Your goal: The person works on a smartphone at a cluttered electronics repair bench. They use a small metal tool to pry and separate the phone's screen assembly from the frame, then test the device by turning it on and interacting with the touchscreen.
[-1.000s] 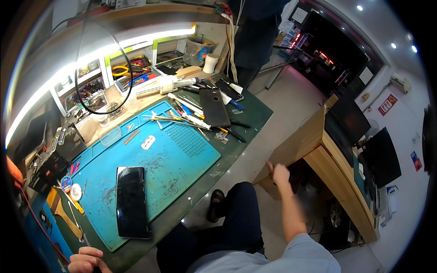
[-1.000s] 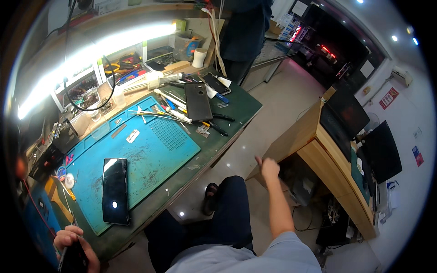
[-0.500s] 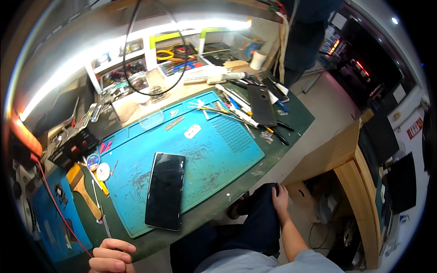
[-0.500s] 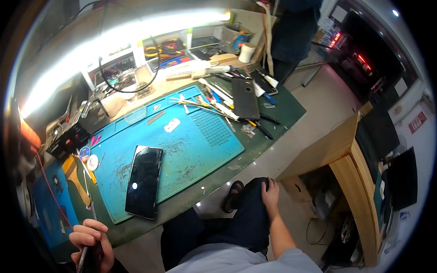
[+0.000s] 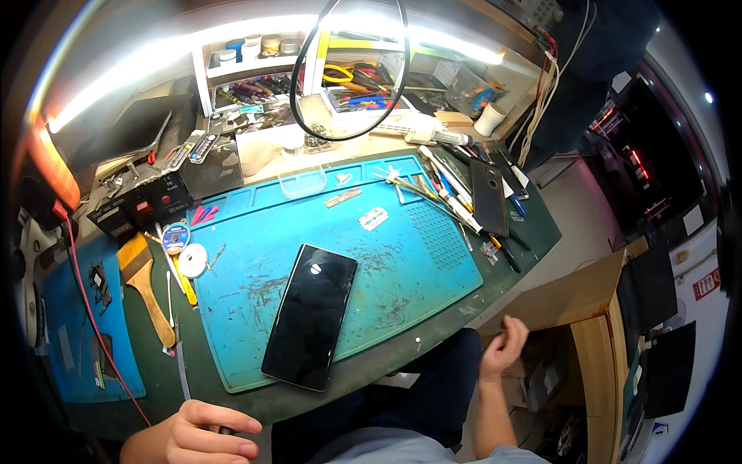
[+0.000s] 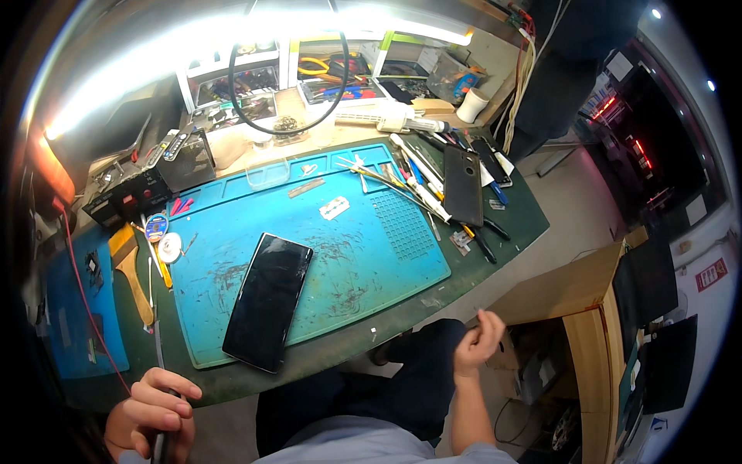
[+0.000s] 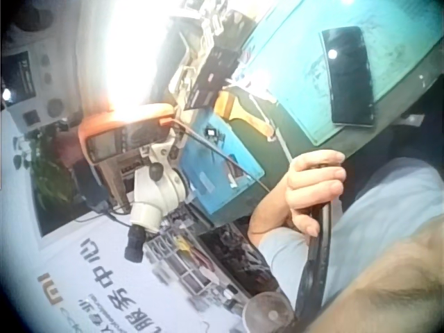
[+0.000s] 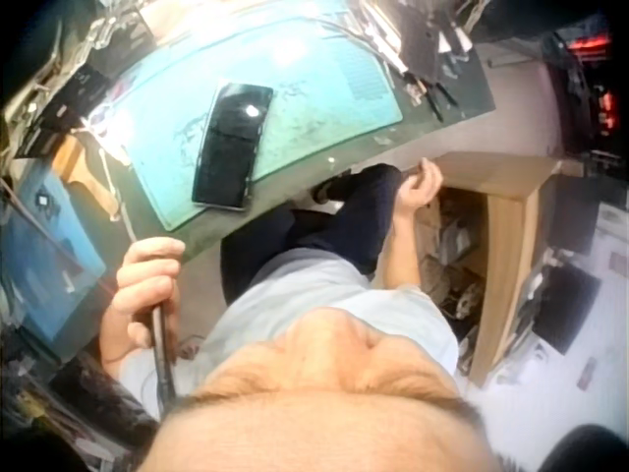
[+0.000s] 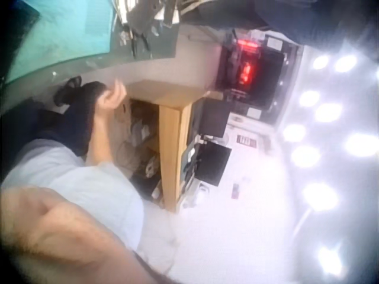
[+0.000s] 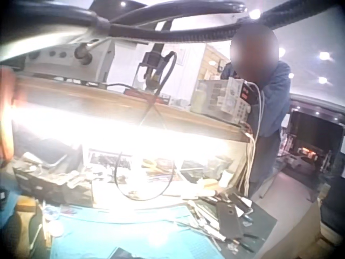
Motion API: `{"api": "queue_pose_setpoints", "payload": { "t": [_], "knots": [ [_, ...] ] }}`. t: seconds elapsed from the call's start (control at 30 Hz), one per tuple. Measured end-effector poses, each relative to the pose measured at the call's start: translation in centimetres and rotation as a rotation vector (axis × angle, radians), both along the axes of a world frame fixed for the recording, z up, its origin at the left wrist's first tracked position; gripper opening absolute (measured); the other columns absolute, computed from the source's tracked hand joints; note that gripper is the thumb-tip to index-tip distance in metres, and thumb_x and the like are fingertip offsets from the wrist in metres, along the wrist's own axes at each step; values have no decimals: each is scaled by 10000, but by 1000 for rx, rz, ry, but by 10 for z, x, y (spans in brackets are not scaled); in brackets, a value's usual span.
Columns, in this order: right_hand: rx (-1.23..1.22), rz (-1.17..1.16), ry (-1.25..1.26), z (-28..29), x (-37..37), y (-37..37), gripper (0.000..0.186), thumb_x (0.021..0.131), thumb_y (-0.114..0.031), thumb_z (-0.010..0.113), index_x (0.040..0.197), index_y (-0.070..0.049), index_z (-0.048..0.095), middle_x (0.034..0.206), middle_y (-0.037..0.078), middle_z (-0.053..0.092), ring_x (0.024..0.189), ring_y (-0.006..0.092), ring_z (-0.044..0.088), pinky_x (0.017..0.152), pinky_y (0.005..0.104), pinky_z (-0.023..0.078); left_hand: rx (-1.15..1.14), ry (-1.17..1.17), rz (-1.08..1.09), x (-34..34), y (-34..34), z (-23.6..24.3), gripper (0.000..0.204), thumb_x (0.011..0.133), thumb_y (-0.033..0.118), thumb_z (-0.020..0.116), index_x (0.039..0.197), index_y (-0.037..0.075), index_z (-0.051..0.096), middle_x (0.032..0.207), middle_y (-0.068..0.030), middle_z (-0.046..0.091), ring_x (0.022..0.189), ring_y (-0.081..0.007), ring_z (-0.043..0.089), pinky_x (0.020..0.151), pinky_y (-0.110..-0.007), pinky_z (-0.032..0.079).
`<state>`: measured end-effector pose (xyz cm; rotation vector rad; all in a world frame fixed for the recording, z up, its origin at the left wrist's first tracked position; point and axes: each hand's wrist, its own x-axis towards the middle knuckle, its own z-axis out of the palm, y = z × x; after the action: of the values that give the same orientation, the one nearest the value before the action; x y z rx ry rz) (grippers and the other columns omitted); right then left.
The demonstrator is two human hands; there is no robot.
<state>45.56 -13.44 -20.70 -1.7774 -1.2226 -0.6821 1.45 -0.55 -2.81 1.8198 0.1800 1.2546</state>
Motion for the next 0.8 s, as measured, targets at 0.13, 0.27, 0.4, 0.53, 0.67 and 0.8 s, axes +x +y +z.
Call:
{"api": "queue_pose_setpoints", "payload": {
  "t": [0.13, 0.27, 0.4, 0.53, 0.67, 0.8],
  "knots": [
    [31, 218, -69, 102, -19, 55, 232, 877, 109, 540, 1076, 41, 637, 963, 168, 627, 839, 268, 626, 769, 327, 518, -64, -4, 14, 1, -4, 4, 463, 1055, 366, 448, 1024, -77, 577, 943, -215, 602, 851, -355, 616, 823, -527, 540],
    [-267, 446, 167, 168, -43, 152, 195, 873, -23, 678, 1068, -22, 668, 905, 88, 664, 818, 217, 649, 753, 316, 520, 16, -107, 29, 4, -4, -19, 488, 1054, 401, 432, 1063, -67, 569, 955, -214, 597, 837, -378, 607, 799, -512, 545],
    [-630, 401, -89, 193, -37, 241, 195, 886, -225, 681, 1010, -75, 688, 945, 83, 703, 844, 247, 681, 770, 364, 523, 80, -270, 73, 14, -6, -41, 518, 1060, 424, 377, 1101, -61, 554, 940, -210, 593, 811, -387, 594, 768, -520, 550],
    [-641, 356, 58, 184, -48, 282, 205, 889, -261, 683, 1015, -102, 709, 944, 89, 725, 852, 232, 688, 778, 364, 536, 223, -122, -99, -2, 17, -30, 417, 1058, 375, 371, 1280, 41, 489, 1023, -212, 593, 843, -361, 611, 744, -528, 567],
    [-621, 452, 126, 154, -37, 289, 214, 908, -198, 659, 1082, -87, 715, 968, 100, 714, 838, 248, 676, 780, 365, 535, 326, -115, -74, -3, 24, -40, 463, 1048, 292, 400, 1497, 180, 385, 1113, -215, 592, 897, -336, 647, 750, -529, 584],
    [-614, 671, 59, 149, -23, 290, 202, 890, -86, 667, 1085, -70, 718, 989, 100, 693, 881, 245, 660, 804, 347, 527, 304, -108, -14, 0, 20, -43, 486, 1050, 384, 364, 1498, 198, 392, 1110, -206, 598, 904, -328, 649, 751, -533, 585]
  ]
}}
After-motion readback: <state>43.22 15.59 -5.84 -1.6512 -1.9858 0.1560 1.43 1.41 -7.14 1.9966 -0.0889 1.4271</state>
